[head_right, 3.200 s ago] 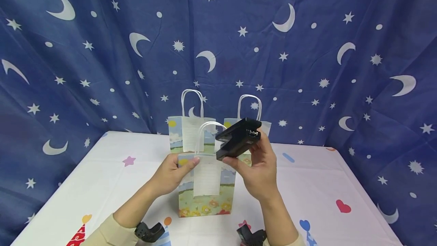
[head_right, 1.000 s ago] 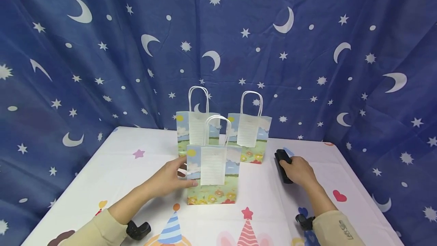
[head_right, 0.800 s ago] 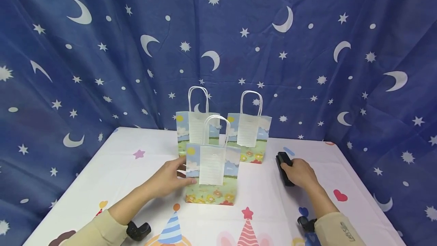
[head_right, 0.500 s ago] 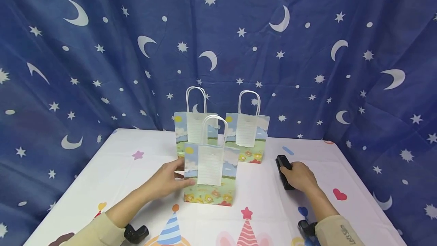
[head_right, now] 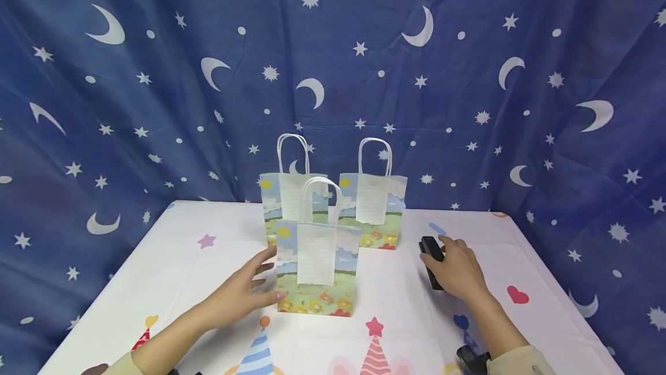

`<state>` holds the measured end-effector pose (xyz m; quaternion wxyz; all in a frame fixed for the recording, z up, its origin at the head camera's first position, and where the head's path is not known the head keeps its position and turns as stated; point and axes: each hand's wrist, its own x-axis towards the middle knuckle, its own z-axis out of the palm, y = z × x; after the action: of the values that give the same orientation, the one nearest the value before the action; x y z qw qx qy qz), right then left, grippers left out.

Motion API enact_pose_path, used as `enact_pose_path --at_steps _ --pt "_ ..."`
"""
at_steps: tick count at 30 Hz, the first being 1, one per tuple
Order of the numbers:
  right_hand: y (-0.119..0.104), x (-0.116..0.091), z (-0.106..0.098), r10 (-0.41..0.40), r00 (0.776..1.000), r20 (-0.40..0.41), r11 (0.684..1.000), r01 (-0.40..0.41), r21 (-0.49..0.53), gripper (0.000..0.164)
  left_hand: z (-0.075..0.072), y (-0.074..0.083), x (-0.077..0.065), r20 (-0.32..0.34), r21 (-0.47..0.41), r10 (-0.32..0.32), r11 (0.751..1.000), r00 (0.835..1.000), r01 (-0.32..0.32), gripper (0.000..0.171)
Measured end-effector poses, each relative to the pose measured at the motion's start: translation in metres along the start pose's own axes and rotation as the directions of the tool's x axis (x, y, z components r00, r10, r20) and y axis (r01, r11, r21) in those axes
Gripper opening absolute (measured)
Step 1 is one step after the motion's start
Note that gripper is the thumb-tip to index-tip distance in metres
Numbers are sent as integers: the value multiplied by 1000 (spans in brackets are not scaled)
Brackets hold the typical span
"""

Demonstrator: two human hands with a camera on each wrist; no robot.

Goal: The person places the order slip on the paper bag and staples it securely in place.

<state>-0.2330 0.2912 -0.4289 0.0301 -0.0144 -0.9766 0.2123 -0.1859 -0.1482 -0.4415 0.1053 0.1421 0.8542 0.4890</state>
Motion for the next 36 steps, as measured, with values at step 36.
enact_pose_path --at_steps 36 --pt "-110 -83 38 -305 836 457 837 6 547 91 9 17 -36 333 -293 -33 947 942 136 89"
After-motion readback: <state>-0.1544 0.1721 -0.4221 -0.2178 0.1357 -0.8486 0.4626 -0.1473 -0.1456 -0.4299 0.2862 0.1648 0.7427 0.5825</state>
